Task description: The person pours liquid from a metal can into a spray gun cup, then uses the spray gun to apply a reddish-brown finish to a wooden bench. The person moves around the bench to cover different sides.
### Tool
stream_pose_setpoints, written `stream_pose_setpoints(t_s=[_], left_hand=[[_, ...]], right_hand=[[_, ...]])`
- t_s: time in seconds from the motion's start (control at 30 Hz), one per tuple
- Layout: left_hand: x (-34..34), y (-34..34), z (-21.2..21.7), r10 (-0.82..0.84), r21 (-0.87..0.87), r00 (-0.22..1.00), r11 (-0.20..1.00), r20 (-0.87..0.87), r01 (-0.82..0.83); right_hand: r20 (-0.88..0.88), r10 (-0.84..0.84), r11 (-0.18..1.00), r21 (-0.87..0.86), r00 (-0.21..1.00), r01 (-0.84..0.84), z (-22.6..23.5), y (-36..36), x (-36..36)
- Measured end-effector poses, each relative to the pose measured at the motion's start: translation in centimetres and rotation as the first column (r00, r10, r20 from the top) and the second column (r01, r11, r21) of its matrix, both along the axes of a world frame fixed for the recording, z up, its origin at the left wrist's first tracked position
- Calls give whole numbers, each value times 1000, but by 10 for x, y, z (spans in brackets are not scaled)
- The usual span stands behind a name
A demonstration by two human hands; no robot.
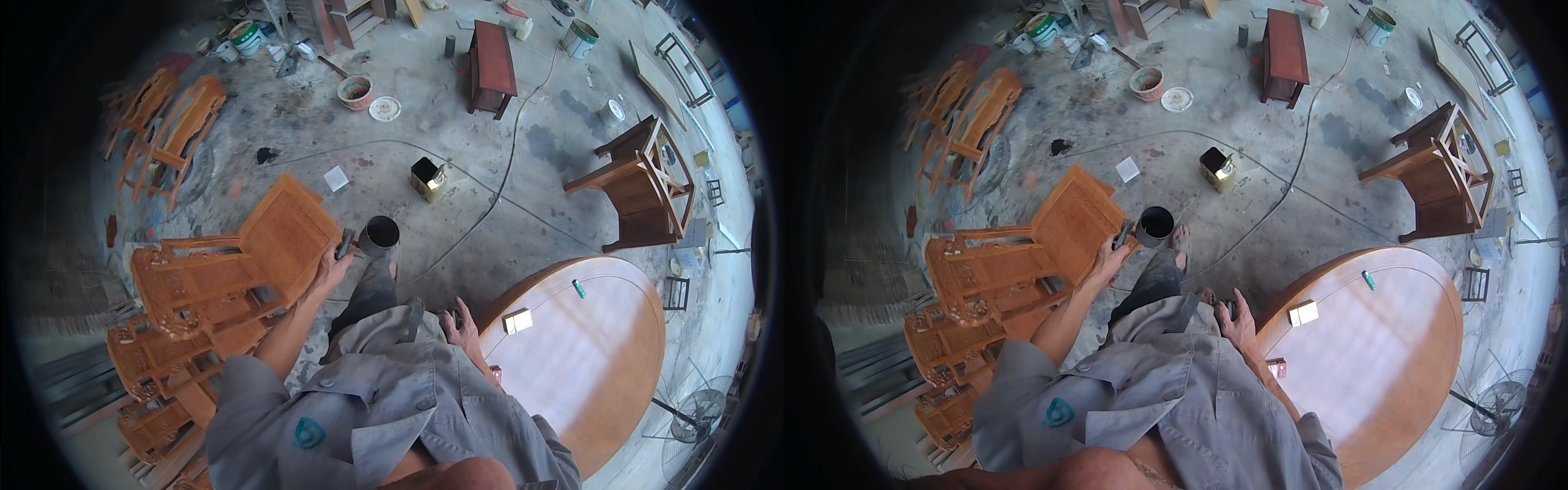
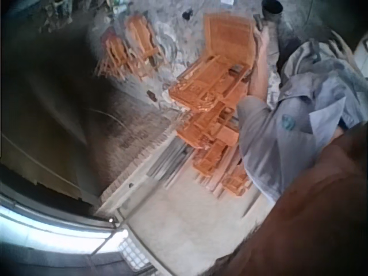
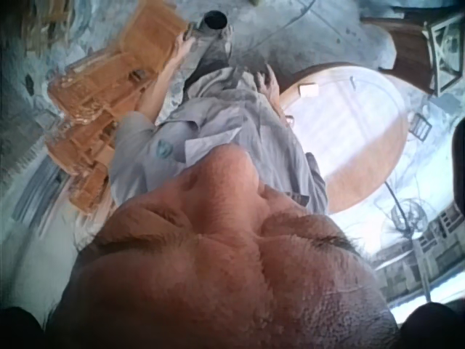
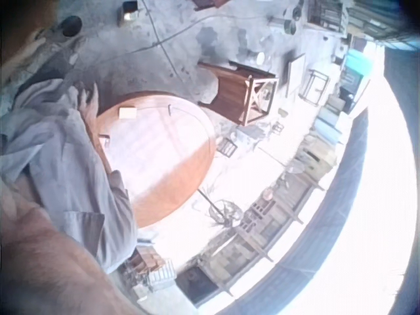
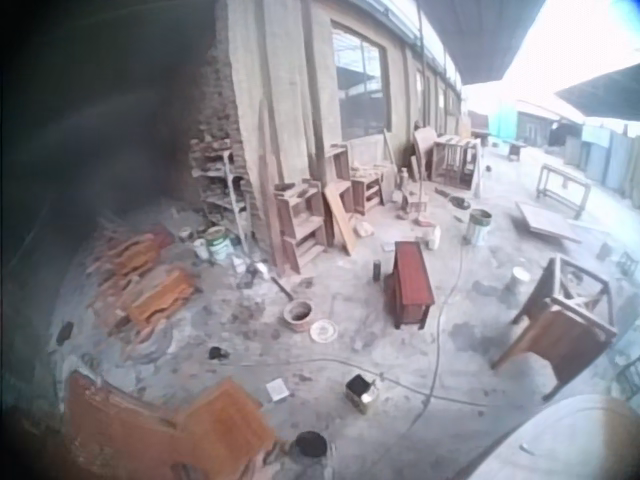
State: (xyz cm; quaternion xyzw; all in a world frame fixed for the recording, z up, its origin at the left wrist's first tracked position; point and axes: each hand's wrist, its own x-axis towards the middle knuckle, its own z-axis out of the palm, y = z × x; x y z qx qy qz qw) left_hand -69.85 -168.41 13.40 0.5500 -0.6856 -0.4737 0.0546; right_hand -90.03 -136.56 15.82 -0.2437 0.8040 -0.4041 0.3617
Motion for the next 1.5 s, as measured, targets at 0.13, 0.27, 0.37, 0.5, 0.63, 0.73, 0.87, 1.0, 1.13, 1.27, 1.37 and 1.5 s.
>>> stream_pose_setpoints(t_s=[0.13,0.27,0.37,0.5,0.63,0.73,0.87,1.0,1.13,1.27,1.37,1.5], left_hand=[[-62,-75,-38,40,2,996,999,75,-40],[-114,-155,-113,-98,-35,959,993,265,111],[-147,-190,-158,-161,58,929,987,334,150],[-198,-228,-196,-264,133,866,964,425,228],[-232,-253,-239,-307,178,749,952,587,250],[-280,-260,-252,-349,261,661,937,665,232],[-319,-268,-275,-319,278,570,947,757,160],[-360,-268,-284,-295,289,510,953,808,93],[-385,-261,-290,-268,258,440,963,857,85],[-392,-256,-301,-242,210,408,970,880,123],[-392,-255,-302,-237,197,418,971,877,136],[-390,-256,-304,-234,195,420,972,877,134]], right_hand=[[89,-159,985,76,983,152,-17,-21,-30],[96,-336,937,140,937,321,-41,-33,-43],[53,-400,882,296,915,368,-41,-39,-36],[71,-584,769,368,808,523,-37,-42,-3],[134,-695,657,516,706,549,-17,-62,6],[101,-650,666,552,753,501,-16,-73,9],[175,-705,584,694,687,422,10,-125,-28],[184,-735,590,646,652,483,7,-130,-23],[149,-723,569,682,674,459,9,-136,-23],[118,-618,629,668,777,398,7,-143,-34],[173,-574,669,663,800,336,6,-148,-54],[147,-610,652,651,779,388,-11,-136,-78]])
